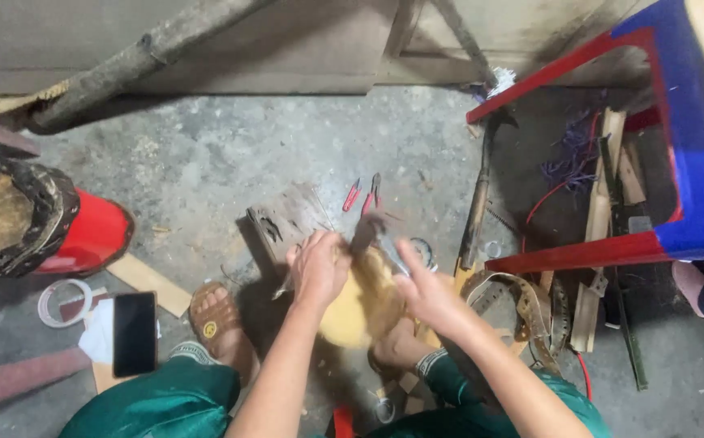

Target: Stretching a leather skin over a drum frame and securing it with nails using a hammer and pliers.

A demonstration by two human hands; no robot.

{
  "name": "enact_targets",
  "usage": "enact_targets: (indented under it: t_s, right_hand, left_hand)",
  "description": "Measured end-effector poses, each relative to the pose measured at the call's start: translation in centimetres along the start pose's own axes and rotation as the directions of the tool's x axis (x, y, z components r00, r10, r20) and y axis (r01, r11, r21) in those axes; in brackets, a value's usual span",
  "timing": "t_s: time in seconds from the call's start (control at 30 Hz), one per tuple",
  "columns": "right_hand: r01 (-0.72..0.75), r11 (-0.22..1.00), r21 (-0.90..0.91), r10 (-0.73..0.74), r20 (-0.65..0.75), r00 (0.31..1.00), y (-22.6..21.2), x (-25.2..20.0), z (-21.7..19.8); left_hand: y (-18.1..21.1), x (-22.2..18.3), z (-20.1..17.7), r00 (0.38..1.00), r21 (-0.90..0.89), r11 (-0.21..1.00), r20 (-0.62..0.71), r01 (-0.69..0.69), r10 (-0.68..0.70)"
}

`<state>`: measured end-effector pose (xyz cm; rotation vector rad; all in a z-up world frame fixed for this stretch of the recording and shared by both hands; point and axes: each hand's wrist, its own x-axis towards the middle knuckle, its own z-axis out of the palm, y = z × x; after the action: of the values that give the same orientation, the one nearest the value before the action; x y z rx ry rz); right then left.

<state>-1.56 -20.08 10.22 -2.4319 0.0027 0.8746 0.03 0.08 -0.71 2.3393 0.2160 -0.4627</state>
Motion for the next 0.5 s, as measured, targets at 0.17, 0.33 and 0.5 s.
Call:
enact_targets:
  t_s: [0.17,0.33,0.5]
  right_hand:
    - [0.038,0.966,0.256,-0.016,-0.089,0.996,-1.3,-2.2,-1.8]
    - [-0.007,0.914,0.405,0.084,-0.174,0.981,-2.0,-2.6,-1.0]
    - [0.13,0.962,0.242,-0.09,-0.172,0.981,1.0,-1.5,1.0]
  left_hand:
    - [1.2,-0.5,-0.4,1.0,0.019,1.0,0.019,0.016,-0.016]
    - [0.3,-0.3,0.4,1.0,0.008,1.0,-0.011,-0.017,0.018]
    - [0.0,-0.3,1.1,0.998,0.033,0.998,0.006,-0.061,0.061]
